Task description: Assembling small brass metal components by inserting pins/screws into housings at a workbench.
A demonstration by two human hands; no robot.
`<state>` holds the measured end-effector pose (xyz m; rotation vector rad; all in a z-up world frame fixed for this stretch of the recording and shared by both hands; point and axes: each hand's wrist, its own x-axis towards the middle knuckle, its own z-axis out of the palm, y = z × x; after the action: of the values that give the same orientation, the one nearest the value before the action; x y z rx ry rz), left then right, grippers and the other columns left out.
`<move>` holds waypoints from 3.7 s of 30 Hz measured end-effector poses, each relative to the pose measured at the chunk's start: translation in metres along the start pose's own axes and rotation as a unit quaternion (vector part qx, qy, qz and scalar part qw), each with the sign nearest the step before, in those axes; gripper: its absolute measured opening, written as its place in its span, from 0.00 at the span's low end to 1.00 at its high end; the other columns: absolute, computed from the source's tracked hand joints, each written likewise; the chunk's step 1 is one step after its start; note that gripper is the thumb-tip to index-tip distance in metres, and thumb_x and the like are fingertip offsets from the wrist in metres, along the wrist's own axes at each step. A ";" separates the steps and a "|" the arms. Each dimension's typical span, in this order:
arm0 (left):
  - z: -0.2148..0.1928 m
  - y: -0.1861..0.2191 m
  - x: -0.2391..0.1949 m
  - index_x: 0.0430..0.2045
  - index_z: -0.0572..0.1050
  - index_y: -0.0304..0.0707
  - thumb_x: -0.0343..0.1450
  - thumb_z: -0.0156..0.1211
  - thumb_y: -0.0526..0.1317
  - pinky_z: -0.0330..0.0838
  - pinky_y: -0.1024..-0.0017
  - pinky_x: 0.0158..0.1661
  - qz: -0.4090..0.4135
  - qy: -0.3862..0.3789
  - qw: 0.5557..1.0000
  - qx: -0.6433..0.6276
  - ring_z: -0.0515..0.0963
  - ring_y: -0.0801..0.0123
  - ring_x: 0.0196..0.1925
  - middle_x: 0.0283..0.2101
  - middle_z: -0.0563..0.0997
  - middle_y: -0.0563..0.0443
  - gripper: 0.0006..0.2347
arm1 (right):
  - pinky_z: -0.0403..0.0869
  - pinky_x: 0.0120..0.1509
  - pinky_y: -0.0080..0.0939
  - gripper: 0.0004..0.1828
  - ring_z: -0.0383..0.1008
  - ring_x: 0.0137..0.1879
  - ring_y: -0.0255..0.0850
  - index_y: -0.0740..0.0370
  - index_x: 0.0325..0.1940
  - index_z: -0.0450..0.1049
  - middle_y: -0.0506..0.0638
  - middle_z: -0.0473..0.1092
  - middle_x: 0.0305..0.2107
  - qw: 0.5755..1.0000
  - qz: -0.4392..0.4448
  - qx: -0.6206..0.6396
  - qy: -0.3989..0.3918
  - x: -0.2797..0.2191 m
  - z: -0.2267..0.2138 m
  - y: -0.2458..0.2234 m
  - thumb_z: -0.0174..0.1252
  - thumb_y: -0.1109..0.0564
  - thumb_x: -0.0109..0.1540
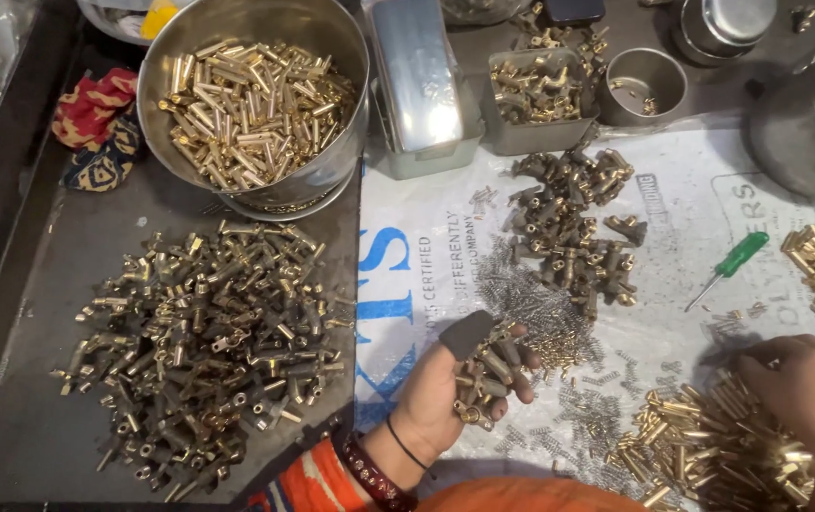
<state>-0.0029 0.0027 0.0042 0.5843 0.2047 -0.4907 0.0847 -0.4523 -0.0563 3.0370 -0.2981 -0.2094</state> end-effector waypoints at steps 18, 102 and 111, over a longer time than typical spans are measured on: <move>0.005 0.004 -0.009 0.52 0.73 0.25 0.80 0.45 0.47 0.69 0.80 0.21 0.000 -0.097 0.995 -0.012 0.83 0.66 0.31 0.41 0.82 0.37 0.20 | 0.80 0.33 0.39 0.13 0.78 0.26 0.40 0.58 0.47 0.85 0.53 0.82 0.34 0.997 -0.033 0.060 0.026 0.002 0.017 0.009 0.66 0.50 0.62; 0.003 -0.004 -0.001 0.32 0.78 0.29 0.77 0.52 0.46 0.64 0.78 0.14 -0.021 0.090 0.986 0.139 0.84 0.68 0.26 0.28 0.82 0.46 0.15 | 0.80 0.44 0.44 0.15 0.81 0.39 0.46 0.46 0.45 0.83 0.41 0.78 0.41 0.942 -0.280 0.166 -0.086 -0.100 -0.095 -0.186 0.67 0.50 0.55; 0.000 -0.011 0.003 0.31 0.79 0.29 0.76 0.52 0.44 0.62 0.80 0.14 -0.008 0.093 0.977 0.193 0.84 0.71 0.25 0.28 0.82 0.48 0.15 | 0.78 0.42 0.49 0.15 0.79 0.40 0.49 0.50 0.42 0.82 0.45 0.76 0.37 0.953 -0.273 0.125 -0.031 -0.111 -0.088 -0.199 0.60 0.46 0.56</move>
<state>-0.0055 -0.0062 -0.0022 1.0117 0.2944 -0.4955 0.0266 -0.2294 0.0255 3.2911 0.5665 -0.3223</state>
